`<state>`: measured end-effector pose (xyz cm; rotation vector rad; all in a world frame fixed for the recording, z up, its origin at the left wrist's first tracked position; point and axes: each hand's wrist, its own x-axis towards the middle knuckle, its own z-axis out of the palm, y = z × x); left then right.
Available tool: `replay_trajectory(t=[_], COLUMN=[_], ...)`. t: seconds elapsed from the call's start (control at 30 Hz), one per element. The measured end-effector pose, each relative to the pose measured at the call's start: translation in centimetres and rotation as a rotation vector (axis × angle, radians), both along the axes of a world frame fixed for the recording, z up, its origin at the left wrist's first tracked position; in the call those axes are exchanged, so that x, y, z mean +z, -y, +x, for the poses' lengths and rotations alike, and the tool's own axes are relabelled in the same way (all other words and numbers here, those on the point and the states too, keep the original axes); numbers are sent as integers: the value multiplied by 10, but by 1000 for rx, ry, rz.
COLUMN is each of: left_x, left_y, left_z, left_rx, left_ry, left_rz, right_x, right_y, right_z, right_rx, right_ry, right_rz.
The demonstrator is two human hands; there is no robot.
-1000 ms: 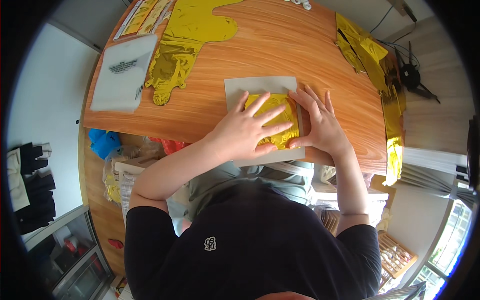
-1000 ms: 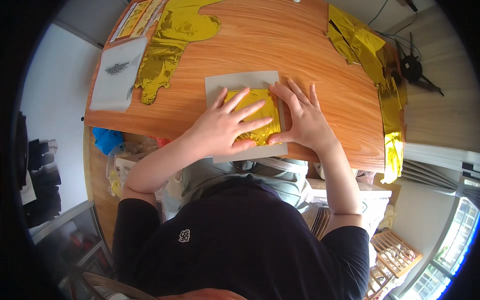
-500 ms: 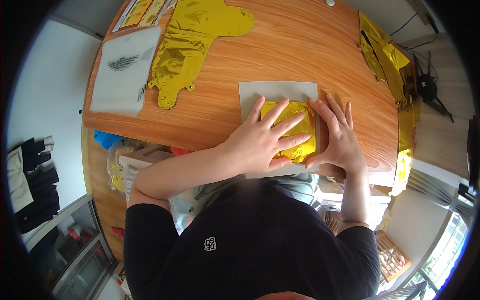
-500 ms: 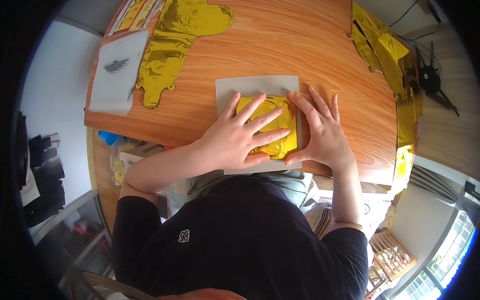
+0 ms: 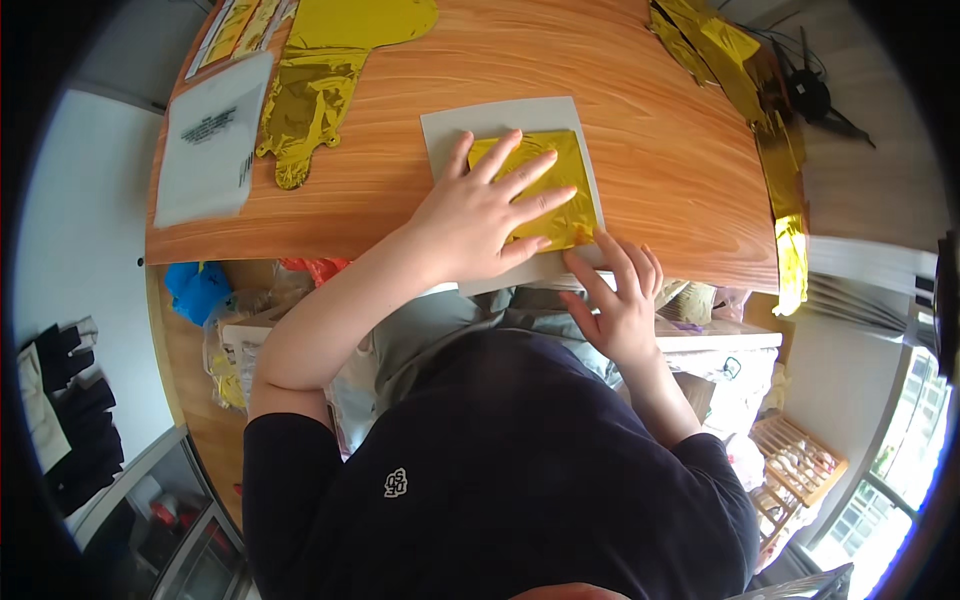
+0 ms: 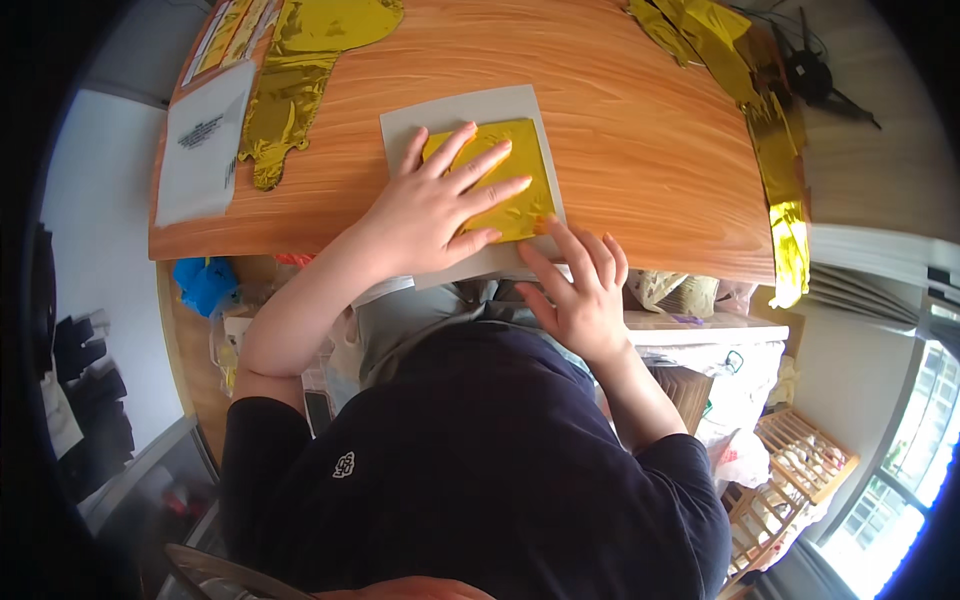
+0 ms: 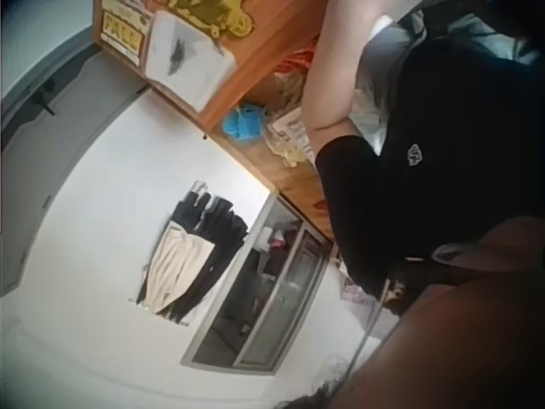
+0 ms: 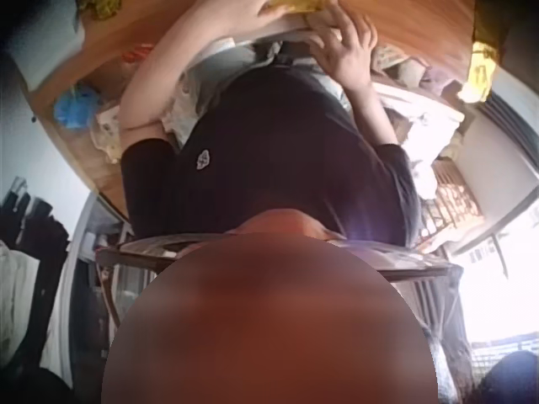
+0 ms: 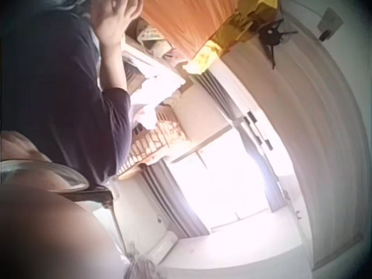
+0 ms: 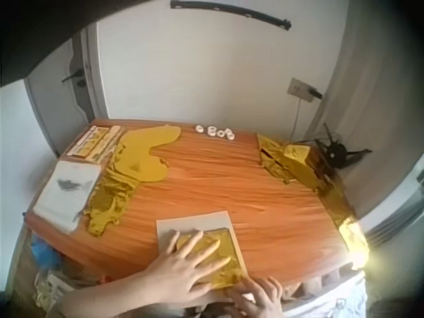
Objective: Folding a gold foil balloon and placing it into a white cardboard envelope.
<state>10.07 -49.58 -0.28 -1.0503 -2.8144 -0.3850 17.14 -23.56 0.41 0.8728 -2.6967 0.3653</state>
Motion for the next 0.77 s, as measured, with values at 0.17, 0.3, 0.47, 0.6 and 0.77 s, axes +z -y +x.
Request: replay_trajectory(t=[0.17,0.3,0.47,0.6,0.77], left_x=[1,-1,-2,-3,5], left_y=[-2,-3,-2,0,-2], left_z=[3,3,3,-1,1], left_rx=[9,27,54,67,71], left_ry=[7,20,37,70,147], left_rz=[-43,-89,-89,-92,-120], right_x=[-4,-13,-17,-16,-15], right_y=[6,9,13,16,12], right_z=[8,12,13,9,6], right_rx=[-57,-56,-79,-61,-51], right_ry=[-36,-95,-106,-145,-150], right_rz=[-25,-62,-75,-93,-73])
